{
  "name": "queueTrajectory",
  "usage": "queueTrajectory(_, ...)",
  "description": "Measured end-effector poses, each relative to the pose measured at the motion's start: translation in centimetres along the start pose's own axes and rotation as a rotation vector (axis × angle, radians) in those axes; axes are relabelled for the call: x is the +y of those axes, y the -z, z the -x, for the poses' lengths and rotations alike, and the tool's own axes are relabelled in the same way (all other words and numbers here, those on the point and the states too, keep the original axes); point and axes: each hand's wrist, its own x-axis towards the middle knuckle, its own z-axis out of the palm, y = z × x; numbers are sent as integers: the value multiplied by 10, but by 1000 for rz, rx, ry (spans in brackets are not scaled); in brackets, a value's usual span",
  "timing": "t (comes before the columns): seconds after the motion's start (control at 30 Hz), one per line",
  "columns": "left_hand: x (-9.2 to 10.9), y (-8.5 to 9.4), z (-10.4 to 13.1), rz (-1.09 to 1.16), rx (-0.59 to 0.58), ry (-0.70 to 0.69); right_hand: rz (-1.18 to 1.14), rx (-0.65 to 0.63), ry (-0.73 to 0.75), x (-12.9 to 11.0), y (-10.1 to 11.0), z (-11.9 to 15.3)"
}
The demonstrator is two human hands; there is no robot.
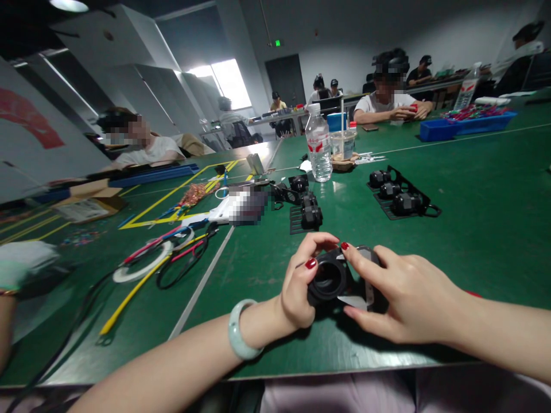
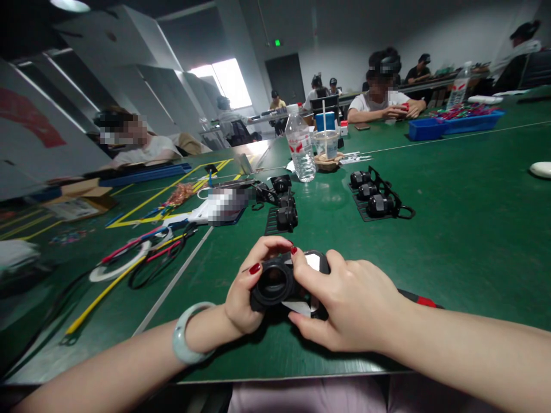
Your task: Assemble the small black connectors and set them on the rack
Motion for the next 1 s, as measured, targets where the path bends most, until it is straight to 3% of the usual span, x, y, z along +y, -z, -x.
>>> queueTrajectory(0.8, 3, 0, 1, -23, -17, 13, 19, 4, -10, -3, 3, 1)
queueTrajectory(1.0, 2, 1, 0, 7, -2, 68, -33, -25, -10, 2, 2, -2)
